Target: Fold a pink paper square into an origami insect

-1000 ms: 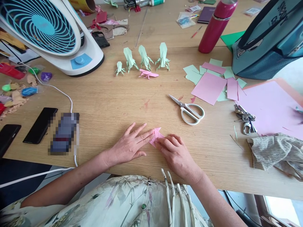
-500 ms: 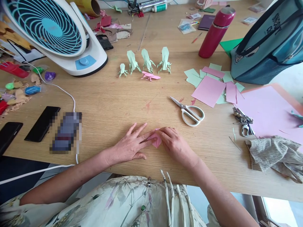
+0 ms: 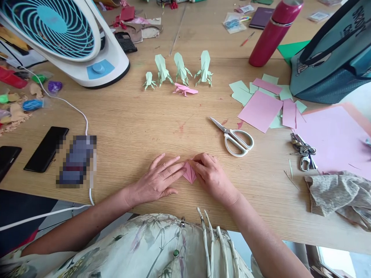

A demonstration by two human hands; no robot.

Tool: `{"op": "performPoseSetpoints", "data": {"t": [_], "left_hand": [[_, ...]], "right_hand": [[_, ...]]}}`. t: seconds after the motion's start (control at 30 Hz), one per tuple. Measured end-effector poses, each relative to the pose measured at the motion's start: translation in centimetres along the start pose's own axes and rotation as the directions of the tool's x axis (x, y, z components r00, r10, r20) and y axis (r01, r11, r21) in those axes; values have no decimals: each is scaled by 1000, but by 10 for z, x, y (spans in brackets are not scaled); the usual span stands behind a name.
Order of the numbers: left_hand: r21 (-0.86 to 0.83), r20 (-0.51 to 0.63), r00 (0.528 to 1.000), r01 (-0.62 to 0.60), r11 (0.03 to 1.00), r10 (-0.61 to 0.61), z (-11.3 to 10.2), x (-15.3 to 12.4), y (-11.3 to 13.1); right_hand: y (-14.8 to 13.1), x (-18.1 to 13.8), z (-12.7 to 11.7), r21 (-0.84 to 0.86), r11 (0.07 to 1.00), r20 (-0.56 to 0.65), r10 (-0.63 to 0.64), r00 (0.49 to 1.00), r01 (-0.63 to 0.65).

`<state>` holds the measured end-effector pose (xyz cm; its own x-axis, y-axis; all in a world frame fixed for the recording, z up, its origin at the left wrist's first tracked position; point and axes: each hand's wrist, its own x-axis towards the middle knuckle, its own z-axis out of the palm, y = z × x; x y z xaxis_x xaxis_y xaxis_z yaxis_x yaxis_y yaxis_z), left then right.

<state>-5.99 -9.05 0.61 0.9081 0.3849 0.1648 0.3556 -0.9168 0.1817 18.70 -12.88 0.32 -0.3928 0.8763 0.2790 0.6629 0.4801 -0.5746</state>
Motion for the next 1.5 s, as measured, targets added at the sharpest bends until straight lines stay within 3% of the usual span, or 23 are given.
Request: {"op": "performPoseSetpoints", "data": {"t": [0.1, 0.27, 0.63, 1.27, 1.5], "left_hand": [[10, -32, 996, 82, 997, -82, -1, -4, 1], [10, 25, 990, 140, 990, -140, -4, 2, 3], [14, 86, 986, 140, 990, -141, -6, 7, 2], [41, 63, 987, 148, 988, -150, -4, 6, 2], [115, 155, 980, 104, 988, -122, -15, 7, 3]], "right_hand": [[1, -1, 0, -11, 1000, 12, -5, 1000, 5], [2, -1, -1, -13, 1000, 24, -9, 1000, 9], [-4, 2, -2, 15, 999, 9, 49, 999, -49], [-8, 2, 0, -26, 997, 11, 72, 997, -72], [-8, 1, 0, -38, 997, 27, 66, 997, -65]]}}
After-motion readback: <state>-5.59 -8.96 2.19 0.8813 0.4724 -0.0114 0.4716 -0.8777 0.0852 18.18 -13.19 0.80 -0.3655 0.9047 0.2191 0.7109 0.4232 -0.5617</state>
